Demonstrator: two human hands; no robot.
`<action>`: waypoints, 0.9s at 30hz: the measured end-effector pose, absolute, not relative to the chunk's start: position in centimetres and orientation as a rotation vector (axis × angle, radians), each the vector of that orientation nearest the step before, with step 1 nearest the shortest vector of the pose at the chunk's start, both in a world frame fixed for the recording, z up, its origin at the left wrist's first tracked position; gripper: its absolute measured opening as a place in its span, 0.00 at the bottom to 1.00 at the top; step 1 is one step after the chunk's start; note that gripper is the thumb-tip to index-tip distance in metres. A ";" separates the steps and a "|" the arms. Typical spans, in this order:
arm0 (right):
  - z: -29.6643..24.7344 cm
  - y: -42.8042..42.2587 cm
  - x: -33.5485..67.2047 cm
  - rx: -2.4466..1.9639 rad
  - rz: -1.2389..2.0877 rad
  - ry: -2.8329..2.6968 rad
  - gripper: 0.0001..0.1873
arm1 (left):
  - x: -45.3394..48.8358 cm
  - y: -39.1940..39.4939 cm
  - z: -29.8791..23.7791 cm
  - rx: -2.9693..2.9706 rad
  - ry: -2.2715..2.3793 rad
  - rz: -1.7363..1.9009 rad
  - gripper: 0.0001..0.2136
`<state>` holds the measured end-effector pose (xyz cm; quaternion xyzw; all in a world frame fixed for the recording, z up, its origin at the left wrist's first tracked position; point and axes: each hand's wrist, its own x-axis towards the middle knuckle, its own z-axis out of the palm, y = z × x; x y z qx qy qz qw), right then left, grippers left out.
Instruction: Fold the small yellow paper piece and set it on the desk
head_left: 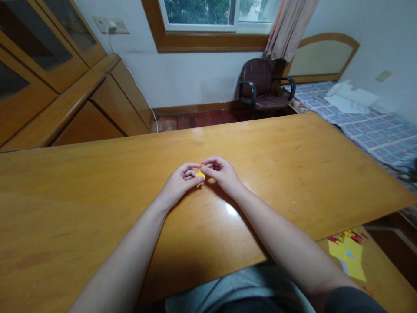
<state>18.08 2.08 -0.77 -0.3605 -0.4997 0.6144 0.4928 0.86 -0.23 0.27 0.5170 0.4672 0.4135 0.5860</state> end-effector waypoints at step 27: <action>-0.7 2.1 18.2 -0.852 1.591 -1.079 0.16 | 1.3 -0.5 0.3 1.193 1.113 1.105 0.22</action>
